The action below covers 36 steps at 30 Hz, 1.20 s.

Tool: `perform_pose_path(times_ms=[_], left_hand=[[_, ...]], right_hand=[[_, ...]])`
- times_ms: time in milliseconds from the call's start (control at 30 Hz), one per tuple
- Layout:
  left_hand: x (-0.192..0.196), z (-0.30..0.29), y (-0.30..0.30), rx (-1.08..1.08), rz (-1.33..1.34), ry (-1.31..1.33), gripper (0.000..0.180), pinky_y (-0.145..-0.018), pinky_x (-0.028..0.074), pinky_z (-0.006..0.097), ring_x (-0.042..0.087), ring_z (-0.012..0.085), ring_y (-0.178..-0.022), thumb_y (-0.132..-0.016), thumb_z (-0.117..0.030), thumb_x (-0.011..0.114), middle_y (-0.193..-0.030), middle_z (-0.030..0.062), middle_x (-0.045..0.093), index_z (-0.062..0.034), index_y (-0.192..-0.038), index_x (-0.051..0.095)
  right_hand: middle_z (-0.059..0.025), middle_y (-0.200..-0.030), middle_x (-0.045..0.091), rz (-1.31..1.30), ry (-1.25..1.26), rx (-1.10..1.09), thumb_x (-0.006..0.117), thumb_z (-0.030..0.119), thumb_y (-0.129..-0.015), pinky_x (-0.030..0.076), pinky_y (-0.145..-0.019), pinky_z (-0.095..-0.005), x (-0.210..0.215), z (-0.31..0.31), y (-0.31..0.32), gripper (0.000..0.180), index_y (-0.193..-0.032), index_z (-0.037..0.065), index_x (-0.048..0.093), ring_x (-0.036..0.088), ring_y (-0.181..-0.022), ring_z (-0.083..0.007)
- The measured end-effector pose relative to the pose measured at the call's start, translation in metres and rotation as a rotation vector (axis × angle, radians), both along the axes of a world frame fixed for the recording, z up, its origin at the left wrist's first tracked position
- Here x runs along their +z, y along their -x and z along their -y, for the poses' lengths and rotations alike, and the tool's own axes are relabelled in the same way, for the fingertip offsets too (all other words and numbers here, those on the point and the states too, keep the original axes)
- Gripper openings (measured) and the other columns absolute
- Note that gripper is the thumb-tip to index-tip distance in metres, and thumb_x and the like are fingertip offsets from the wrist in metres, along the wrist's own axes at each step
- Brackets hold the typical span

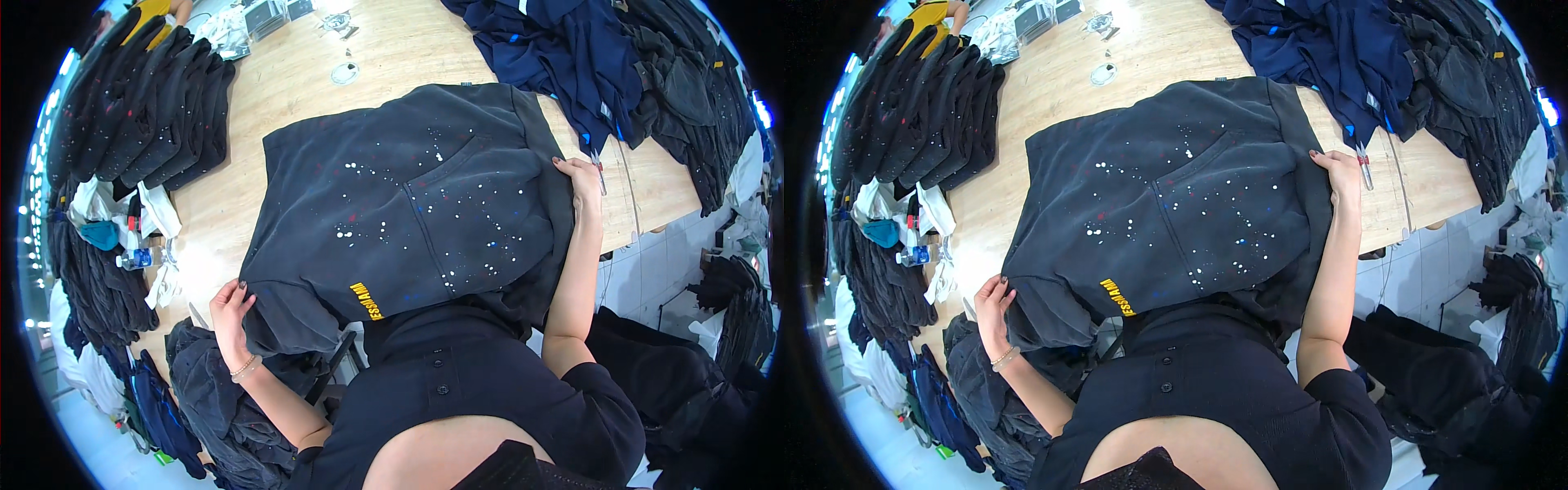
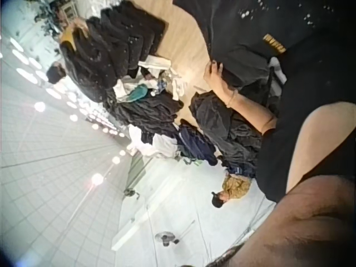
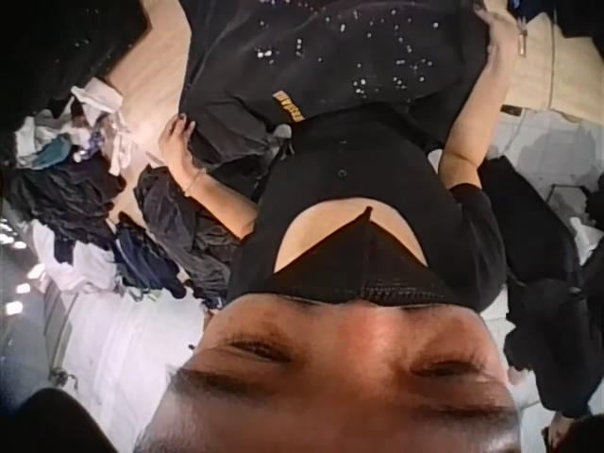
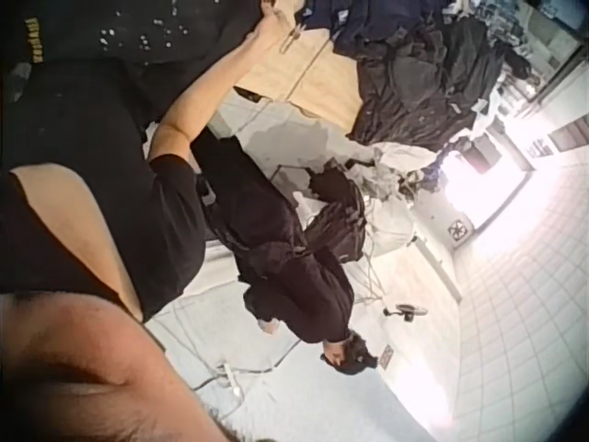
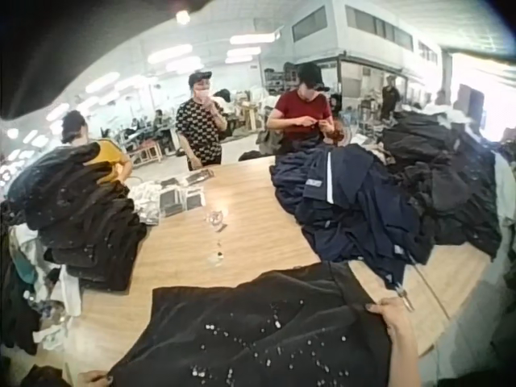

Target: Folding a black hoodie on a work table in a factory setting.

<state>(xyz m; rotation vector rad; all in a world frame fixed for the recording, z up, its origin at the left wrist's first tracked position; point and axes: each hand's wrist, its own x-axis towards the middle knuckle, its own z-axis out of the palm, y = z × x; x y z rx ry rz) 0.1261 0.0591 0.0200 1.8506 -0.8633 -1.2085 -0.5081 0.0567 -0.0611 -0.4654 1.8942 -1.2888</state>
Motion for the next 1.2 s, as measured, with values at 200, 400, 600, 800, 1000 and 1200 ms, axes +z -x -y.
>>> perform_pose_path(times_ms=[200,400,600,800,1000,1200], left_hand=[[0.022,0.013,-0.051,0.070,-0.241,0.446,0.025,-0.071,0.048,0.024,0.060,0.0102,-0.090,-0.090,-0.007,0.059,-0.106,0.0046,0.064,-0.0015,-0.114,0.059],[0.207,0.058,-0.038,-0.043,-0.179,0.735,0.028,-0.083,0.045,0.025,0.057,0.0129,-0.101,-0.094,-0.016,0.054,-0.116,0.0047,0.060,-0.0025,-0.118,0.057],[0.311,0.255,-0.014,-0.236,-0.284,0.862,0.023,-0.086,0.049,0.030,0.054,0.0133,-0.101,-0.091,-0.011,0.058,-0.110,0.0053,0.059,-0.0009,-0.112,0.058],[0.327,0.151,-0.062,-0.210,-0.337,1.080,0.020,-0.096,0.046,0.036,0.056,0.0190,-0.106,-0.093,-0.011,0.054,-0.110,0.0097,0.061,0.0024,-0.107,0.058],[0.087,0.048,-0.018,-0.135,-0.086,0.643,0.028,-0.081,0.045,0.026,0.056,0.0111,-0.096,-0.092,-0.018,0.052,-0.107,0.0035,0.060,-0.0007,-0.114,0.059],[-0.097,-0.016,0.005,-0.186,0.168,0.250,0.009,-0.069,0.040,0.022,0.049,0.0071,-0.078,-0.086,-0.005,0.053,-0.085,-0.0002,0.053,0.0035,-0.087,0.057]], right_hand=[[-0.0036,-0.094,0.061,0.045,0.514,0.157,0.065,-0.002,-0.077,0.043,-0.082,-0.0240,0.042,0.009,0.042,0.024,-0.099,0.006,0.057,0.058,-0.087,-0.0133],[-0.0032,-0.126,0.054,-0.015,0.678,0.378,0.057,0.014,-0.089,0.039,-0.097,-0.0272,0.264,0.050,0.067,0.054,-0.141,0.016,0.040,0.052,-0.111,-0.0139],[0.0031,-0.121,0.057,-0.379,0.582,0.152,0.060,0.019,-0.088,0.038,-0.080,-0.0226,0.406,0.223,0.170,0.054,-0.140,0.019,0.044,0.051,-0.100,-0.0085],[0.0037,-0.128,0.053,-0.204,0.994,0.204,0.060,0.019,-0.088,0.037,-0.086,-0.0218,0.417,0.124,0.145,0.054,-0.139,0.020,0.044,0.051,-0.103,-0.0087],[-0.0050,-0.116,0.060,-0.199,0.702,0.264,0.072,0.019,-0.077,0.044,-0.085,-0.0216,0.170,0.010,0.094,0.072,-0.138,0.002,0.038,0.057,-0.099,-0.0107],[0.0015,-0.076,0.059,-0.128,0.110,0.301,0.062,0.006,-0.075,0.032,-0.057,-0.0198,0.022,-0.043,0.046,0.046,-0.121,0.004,0.055,0.045,-0.062,-0.0049]])
